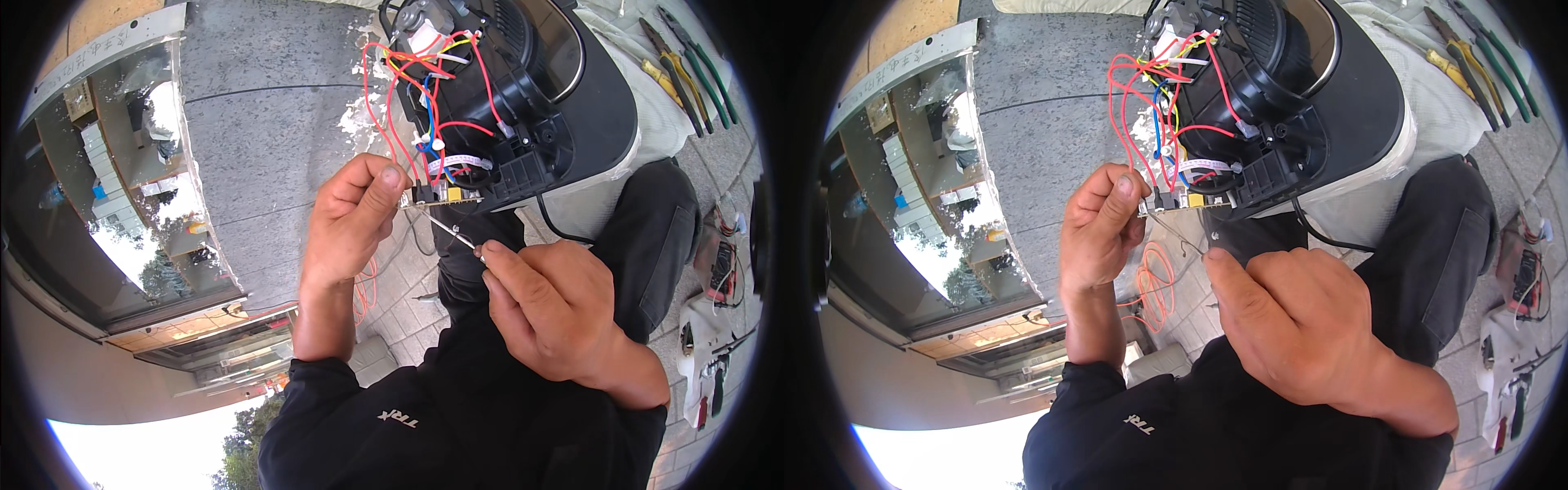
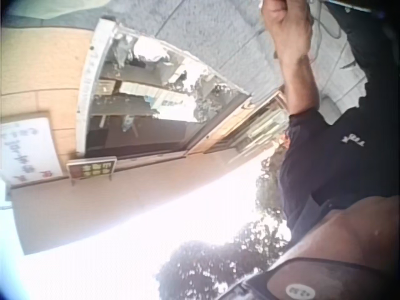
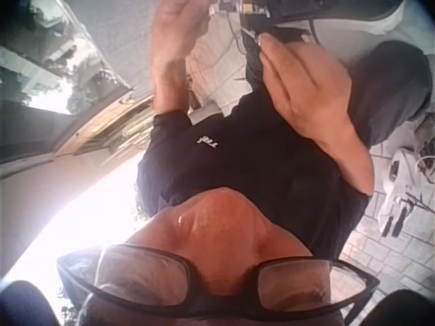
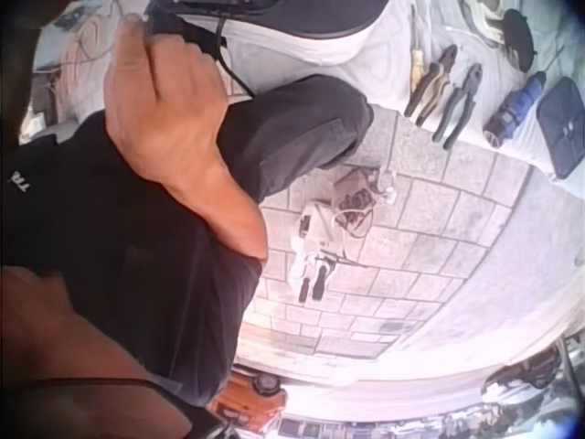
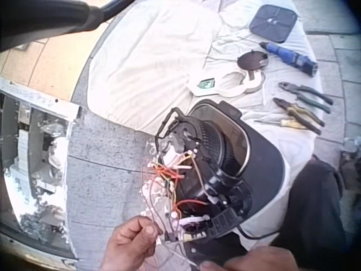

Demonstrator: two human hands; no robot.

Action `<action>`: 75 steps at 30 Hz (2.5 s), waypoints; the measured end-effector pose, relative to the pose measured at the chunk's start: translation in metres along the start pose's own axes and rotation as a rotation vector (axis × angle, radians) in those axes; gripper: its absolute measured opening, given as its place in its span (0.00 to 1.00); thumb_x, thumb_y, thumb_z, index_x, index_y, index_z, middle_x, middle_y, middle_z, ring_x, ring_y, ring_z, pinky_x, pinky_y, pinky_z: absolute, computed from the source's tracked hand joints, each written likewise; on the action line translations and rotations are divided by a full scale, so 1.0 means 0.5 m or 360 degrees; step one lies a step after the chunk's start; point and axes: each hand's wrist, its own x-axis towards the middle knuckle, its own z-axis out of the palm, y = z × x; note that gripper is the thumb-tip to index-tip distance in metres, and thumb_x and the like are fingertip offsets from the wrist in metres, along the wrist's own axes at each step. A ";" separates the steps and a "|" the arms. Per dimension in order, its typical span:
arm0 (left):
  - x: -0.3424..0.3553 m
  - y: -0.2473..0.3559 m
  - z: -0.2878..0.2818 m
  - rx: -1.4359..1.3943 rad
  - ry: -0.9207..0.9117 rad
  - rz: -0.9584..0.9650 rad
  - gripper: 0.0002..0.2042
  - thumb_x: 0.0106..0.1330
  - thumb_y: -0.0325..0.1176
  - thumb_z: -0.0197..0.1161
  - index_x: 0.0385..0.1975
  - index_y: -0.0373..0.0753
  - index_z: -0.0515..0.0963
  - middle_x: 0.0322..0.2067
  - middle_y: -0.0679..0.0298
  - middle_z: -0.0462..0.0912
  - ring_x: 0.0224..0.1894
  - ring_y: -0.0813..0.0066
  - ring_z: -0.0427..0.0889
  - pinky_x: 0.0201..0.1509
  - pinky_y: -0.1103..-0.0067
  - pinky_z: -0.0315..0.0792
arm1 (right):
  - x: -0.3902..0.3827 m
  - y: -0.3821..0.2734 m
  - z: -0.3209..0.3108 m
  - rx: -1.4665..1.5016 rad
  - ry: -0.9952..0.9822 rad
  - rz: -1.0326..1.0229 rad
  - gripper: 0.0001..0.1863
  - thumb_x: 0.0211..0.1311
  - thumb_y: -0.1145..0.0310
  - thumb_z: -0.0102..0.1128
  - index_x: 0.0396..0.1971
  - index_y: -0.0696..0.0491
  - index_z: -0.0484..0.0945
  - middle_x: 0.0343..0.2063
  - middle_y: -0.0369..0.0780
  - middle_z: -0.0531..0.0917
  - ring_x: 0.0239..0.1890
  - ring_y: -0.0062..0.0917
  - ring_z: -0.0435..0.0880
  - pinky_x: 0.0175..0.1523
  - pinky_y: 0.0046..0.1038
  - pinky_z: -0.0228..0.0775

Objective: The person is repairing an electronic device by connecting wires to a circuit board. They use pliers to strip wire ends and a screwdriver to tighten connections on the board, working on a portable device placed on their lap.

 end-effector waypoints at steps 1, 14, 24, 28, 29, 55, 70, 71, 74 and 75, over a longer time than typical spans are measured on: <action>-0.002 0.000 0.006 0.0007 0.0029 0.0017 0.12 0.84 0.41 0.60 0.40 0.39 0.78 0.32 0.72 0.78 0.21 0.90 0.67 0.24 0.87 0.60 | -0.001 -0.001 0.001 -0.0006 0.0008 -0.0012 0.25 0.53 0.82 0.76 0.54 0.61 0.86 0.31 0.40 0.84 0.25 0.31 0.80 0.29 0.32 0.70; -0.016 -0.026 0.029 -0.0171 0.0057 0.0134 0.15 0.85 0.45 0.57 0.41 0.39 0.77 0.33 0.75 0.73 0.27 0.91 0.60 0.28 0.88 0.57 | -0.011 -0.006 0.008 -0.0132 -0.0013 -0.0135 0.31 0.48 0.83 0.75 0.58 0.60 0.85 0.31 0.39 0.79 0.23 0.29 0.74 0.28 0.31 0.63; -0.018 -0.032 0.043 -0.0006 0.0165 0.0270 0.16 0.85 0.46 0.57 0.41 0.40 0.78 0.32 0.76 0.71 0.28 0.92 0.61 0.29 0.88 0.57 | 0.002 -0.009 0.011 -0.0335 0.0008 -0.0287 0.19 0.61 0.77 0.73 0.53 0.60 0.86 0.32 0.40 0.78 0.23 0.23 0.71 0.25 0.26 0.60; -0.022 -0.031 0.050 -0.0013 0.0223 0.0252 0.15 0.85 0.46 0.57 0.41 0.40 0.78 0.30 0.77 0.69 0.26 0.92 0.59 0.28 0.88 0.57 | 0.007 -0.012 0.008 -0.0397 -0.0020 -0.0312 0.18 0.62 0.77 0.73 0.52 0.60 0.86 0.32 0.40 0.78 0.23 0.22 0.71 0.25 0.26 0.60; -0.023 -0.029 0.052 -0.0036 0.0237 0.0221 0.15 0.85 0.45 0.57 0.41 0.40 0.78 0.29 0.77 0.69 0.26 0.92 0.58 0.27 0.88 0.57 | 0.008 -0.011 0.008 -0.0402 -0.0026 -0.0317 0.17 0.62 0.77 0.73 0.51 0.60 0.86 0.33 0.40 0.78 0.23 0.22 0.71 0.26 0.26 0.60; -0.025 -0.027 0.068 0.0045 0.0362 0.0265 0.15 0.86 0.42 0.56 0.40 0.37 0.78 0.26 0.79 0.72 0.26 0.93 0.62 0.30 0.87 0.58 | 0.035 -0.056 0.018 -0.0667 -0.0151 -0.0503 0.13 0.62 0.78 0.72 0.46 0.65 0.85 0.29 0.41 0.77 0.26 0.24 0.72 0.27 0.27 0.60; -0.012 -0.046 0.080 0.0057 0.0517 0.0388 0.15 0.86 0.42 0.57 0.40 0.38 0.79 0.27 0.78 0.71 0.25 0.93 0.60 0.28 0.87 0.56 | 0.050 -0.051 0.030 -0.0530 -0.0078 -0.0430 0.09 0.60 0.76 0.67 0.39 0.64 0.84 0.28 0.37 0.72 0.30 0.24 0.73 0.31 0.29 0.60; -0.011 -0.046 0.082 0.0061 0.0539 0.0421 0.14 0.86 0.40 0.56 0.40 0.37 0.79 0.28 0.78 0.73 0.26 0.93 0.62 0.29 0.87 0.58 | 0.049 -0.052 0.031 -0.0502 -0.0073 -0.0396 0.09 0.60 0.76 0.67 0.39 0.64 0.84 0.29 0.37 0.72 0.30 0.24 0.73 0.31 0.29 0.60; -0.011 -0.045 0.087 -0.0055 0.0567 0.0338 0.14 0.86 0.41 0.57 0.40 0.37 0.79 0.27 0.78 0.73 0.25 0.93 0.62 0.27 0.86 0.57 | 0.050 -0.039 0.028 -0.0496 -0.0053 -0.0447 0.10 0.60 0.75 0.67 0.39 0.65 0.84 0.28 0.37 0.72 0.30 0.24 0.73 0.31 0.29 0.60; -0.009 -0.046 0.089 -0.0065 0.0575 0.0331 0.14 0.85 0.42 0.58 0.39 0.38 0.79 0.26 0.78 0.71 0.24 0.93 0.60 0.26 0.87 0.55 | 0.051 -0.036 0.024 -0.0497 -0.0091 -0.0429 0.10 0.59 0.75 0.67 0.40 0.63 0.84 0.28 0.37 0.72 0.29 0.24 0.73 0.31 0.29 0.61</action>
